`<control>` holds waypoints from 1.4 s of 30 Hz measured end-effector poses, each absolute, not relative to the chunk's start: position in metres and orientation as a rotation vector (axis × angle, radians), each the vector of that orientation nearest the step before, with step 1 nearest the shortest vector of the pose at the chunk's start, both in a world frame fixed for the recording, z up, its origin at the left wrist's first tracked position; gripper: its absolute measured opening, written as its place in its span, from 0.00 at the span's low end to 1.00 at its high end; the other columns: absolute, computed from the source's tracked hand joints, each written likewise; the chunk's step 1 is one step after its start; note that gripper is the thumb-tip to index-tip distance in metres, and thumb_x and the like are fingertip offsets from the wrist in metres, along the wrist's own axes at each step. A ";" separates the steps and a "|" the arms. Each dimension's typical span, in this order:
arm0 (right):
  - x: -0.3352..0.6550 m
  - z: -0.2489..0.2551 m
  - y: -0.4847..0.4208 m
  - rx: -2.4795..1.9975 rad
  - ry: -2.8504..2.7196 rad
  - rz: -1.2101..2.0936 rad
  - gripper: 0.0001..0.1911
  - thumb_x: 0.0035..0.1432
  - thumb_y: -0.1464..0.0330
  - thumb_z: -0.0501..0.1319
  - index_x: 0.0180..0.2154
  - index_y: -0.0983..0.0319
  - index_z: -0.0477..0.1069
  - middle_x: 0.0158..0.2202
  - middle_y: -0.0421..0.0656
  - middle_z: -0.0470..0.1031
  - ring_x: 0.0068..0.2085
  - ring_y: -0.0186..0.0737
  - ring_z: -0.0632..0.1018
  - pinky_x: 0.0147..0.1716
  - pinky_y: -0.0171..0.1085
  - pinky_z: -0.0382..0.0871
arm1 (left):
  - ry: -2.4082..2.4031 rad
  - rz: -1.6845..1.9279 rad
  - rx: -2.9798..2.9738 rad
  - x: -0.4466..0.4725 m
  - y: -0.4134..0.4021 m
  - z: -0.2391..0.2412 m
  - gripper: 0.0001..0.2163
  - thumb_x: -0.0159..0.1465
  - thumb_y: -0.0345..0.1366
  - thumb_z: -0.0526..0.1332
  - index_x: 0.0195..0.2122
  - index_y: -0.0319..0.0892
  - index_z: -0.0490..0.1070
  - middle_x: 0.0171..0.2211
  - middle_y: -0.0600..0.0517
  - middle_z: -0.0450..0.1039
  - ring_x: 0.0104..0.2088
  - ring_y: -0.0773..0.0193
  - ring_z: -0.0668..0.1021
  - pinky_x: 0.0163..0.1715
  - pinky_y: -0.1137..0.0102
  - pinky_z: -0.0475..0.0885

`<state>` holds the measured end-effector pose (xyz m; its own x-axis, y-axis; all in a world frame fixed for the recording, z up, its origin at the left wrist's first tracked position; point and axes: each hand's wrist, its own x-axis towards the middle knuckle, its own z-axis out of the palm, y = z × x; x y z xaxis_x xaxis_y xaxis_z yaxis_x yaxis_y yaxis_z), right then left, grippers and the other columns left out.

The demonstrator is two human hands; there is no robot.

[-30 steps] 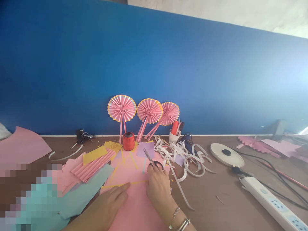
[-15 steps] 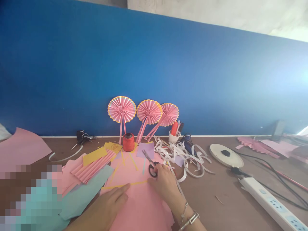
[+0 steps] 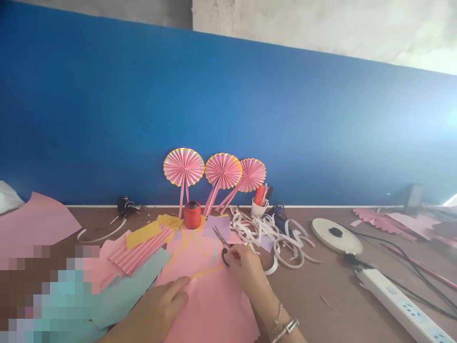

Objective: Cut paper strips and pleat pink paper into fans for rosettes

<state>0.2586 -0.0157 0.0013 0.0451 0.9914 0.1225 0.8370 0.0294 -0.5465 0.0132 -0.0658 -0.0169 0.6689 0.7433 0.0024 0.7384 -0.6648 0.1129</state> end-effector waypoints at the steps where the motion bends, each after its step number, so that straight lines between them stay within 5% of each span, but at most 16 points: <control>1: 0.256 0.003 -0.016 -1.833 -1.862 0.414 0.11 0.54 0.70 0.52 0.26 0.60 0.71 0.26 0.40 0.74 0.31 0.39 0.72 0.32 0.34 0.59 | 1.232 0.090 2.790 0.013 -0.065 -0.016 0.16 0.57 0.21 0.51 0.43 0.42 0.69 0.52 0.46 0.68 0.39 0.60 0.75 0.37 0.68 0.71; 7: 0.225 0.007 -0.013 -1.728 -2.237 0.222 0.10 0.51 0.75 0.55 0.30 0.61 0.74 0.32 0.43 0.76 0.39 0.41 0.73 0.39 0.37 0.56 | 1.266 0.186 2.807 0.014 -0.063 -0.004 0.10 0.61 0.25 0.52 0.38 0.42 0.70 0.36 0.49 0.70 0.37 0.59 0.70 0.37 0.67 0.68; 16: 0.193 0.012 0.009 -1.545 -2.522 0.022 0.09 0.55 0.74 0.55 0.32 0.61 0.74 0.33 0.43 0.74 0.39 0.41 0.71 0.41 0.38 0.55 | 1.355 0.115 2.894 0.017 -0.066 -0.007 0.09 0.60 0.25 0.54 0.38 0.41 0.69 0.35 0.47 0.66 0.38 0.56 0.70 0.35 0.65 0.67; 21: 0.169 0.012 0.027 -1.434 -2.645 0.064 0.13 0.57 0.75 0.53 0.36 0.61 0.76 0.33 0.44 0.75 0.38 0.40 0.71 0.40 0.39 0.55 | 1.386 0.154 2.874 0.017 -0.065 -0.018 0.09 0.60 0.27 0.55 0.40 0.41 0.69 0.44 0.44 0.66 0.42 0.53 0.70 0.39 0.60 0.67; 31: 0.144 0.017 0.037 -0.613 -3.054 -0.327 0.08 0.55 0.75 0.55 0.30 0.64 0.73 0.31 0.46 0.72 0.36 0.42 0.66 0.34 0.41 0.54 | 1.242 0.343 3.001 0.028 -0.060 -0.055 0.08 0.64 0.24 0.52 0.36 0.39 0.69 0.32 0.50 0.72 0.32 0.61 0.73 0.31 0.68 0.66; 42: 0.141 0.007 0.042 -0.730 -2.990 -0.225 0.10 0.54 0.76 0.54 0.37 0.66 0.71 0.35 0.48 0.73 0.37 0.42 0.69 0.34 0.40 0.56 | 0.989 0.572 3.152 0.027 -0.055 -0.066 0.09 0.68 0.31 0.50 0.40 0.40 0.69 0.36 0.49 0.74 0.37 0.63 0.73 0.34 0.70 0.68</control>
